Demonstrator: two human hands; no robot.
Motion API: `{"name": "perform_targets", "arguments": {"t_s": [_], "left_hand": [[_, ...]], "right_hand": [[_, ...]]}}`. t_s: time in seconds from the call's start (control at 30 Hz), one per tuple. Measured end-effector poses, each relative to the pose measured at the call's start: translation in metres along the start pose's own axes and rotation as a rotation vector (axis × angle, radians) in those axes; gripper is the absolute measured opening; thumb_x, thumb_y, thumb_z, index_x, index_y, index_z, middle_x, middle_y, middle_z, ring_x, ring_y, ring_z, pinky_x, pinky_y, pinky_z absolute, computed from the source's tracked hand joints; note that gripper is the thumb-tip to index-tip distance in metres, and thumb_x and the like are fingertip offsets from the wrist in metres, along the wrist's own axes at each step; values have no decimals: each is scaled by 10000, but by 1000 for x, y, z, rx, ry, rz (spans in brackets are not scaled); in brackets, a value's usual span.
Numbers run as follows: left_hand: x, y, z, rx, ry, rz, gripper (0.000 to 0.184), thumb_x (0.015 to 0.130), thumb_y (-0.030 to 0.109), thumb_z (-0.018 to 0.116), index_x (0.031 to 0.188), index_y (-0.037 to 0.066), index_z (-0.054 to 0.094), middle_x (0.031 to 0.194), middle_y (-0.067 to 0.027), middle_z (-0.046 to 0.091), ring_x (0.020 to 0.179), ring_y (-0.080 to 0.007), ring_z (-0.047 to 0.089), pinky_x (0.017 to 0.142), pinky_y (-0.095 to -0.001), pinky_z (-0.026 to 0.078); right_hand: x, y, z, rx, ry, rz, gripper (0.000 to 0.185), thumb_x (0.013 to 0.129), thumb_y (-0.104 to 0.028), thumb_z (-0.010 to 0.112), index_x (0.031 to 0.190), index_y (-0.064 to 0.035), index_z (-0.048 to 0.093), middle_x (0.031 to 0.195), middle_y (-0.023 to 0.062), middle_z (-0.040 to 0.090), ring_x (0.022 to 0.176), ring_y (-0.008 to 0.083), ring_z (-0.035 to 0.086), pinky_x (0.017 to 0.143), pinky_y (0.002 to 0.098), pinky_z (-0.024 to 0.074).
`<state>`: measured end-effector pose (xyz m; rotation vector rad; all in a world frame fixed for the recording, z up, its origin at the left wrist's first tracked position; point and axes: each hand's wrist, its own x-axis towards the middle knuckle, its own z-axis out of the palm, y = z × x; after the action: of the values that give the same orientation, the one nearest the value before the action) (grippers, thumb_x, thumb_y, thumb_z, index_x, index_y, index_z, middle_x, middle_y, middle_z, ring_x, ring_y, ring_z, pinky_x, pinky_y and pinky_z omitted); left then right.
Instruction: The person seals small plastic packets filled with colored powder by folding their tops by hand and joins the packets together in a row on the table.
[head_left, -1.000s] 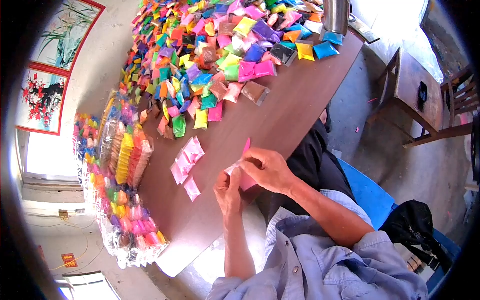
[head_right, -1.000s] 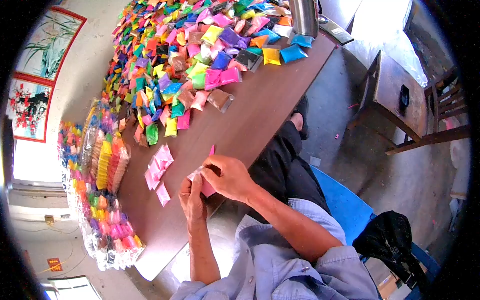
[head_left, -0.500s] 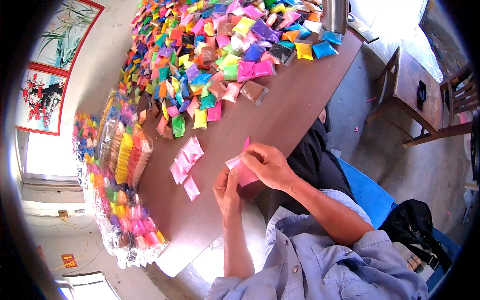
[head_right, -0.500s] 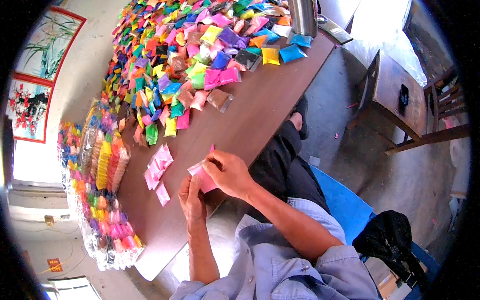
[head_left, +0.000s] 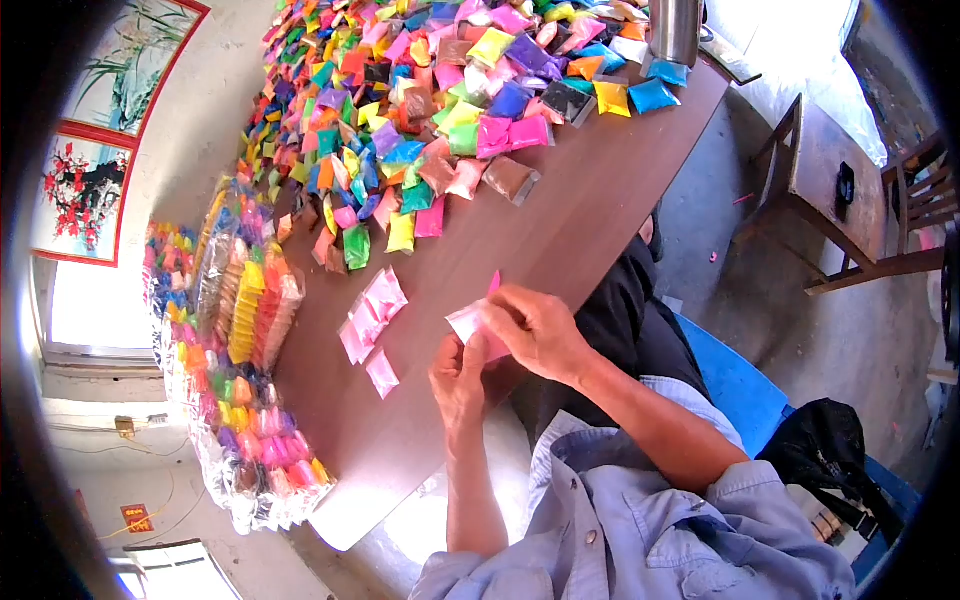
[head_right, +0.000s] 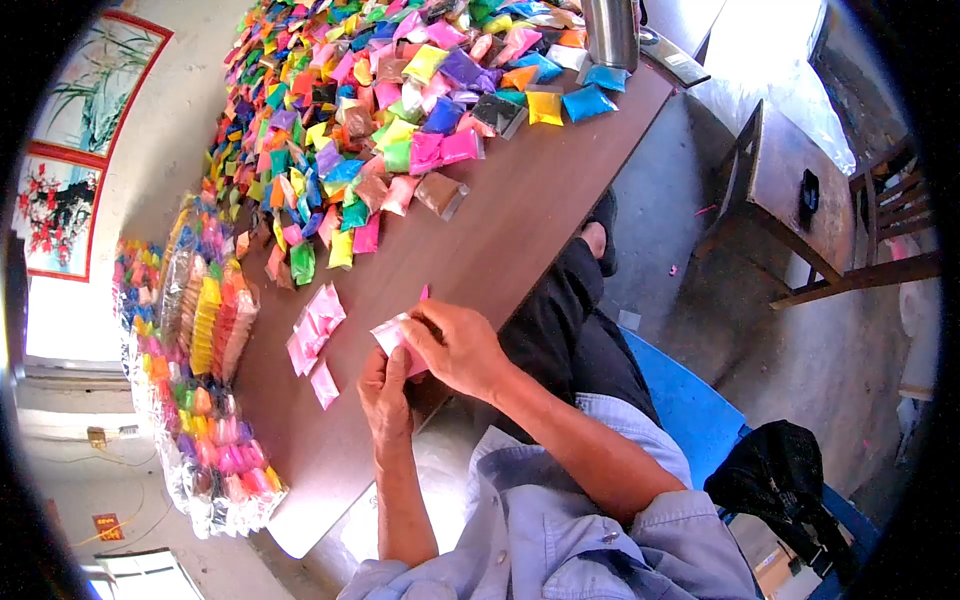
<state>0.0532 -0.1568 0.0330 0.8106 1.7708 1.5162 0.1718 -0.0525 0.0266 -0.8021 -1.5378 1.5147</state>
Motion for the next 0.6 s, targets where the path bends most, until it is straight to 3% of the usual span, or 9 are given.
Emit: {"name": "perform_targets", "arguments": {"t_s": [0.07, 0.47, 0.6], "left_hand": [[1, -4, -1, -66, 4, -3, 292, 1040, 234, 629, 1201, -3, 687, 999, -8, 698, 867, -89, 614, 804, -269, 505], [0, 3, -2, 61, -41, -35, 260, 1024, 235, 660, 1153, 11, 682, 941, -10, 701, 800, -83, 606, 744, -253, 494], [1, 3, -2, -95, 3, -61, 267, 1016, 240, 673, 1158, 14, 680, 927, -5, 696, 783, -84, 595, 725, -249, 482]], "right_hand": [[-1, 0, -1, -98, -85, -83, 294, 987, -295, 658, 907, -13, 681, 820, 210, 675, 700, 368, 658, 613, 446, 493], [0, -5, -4, -42, -95, 35, 309, 989, -287, 653, 893, 6, 673, 751, 208, 658, 645, 338, 650, 587, 429, 482], [-1, -4, -5, -83, -140, -47, 295, 987, -283, 654, 914, 1, 685, 775, 207, 670, 654, 330, 656, 591, 423, 484]]}}
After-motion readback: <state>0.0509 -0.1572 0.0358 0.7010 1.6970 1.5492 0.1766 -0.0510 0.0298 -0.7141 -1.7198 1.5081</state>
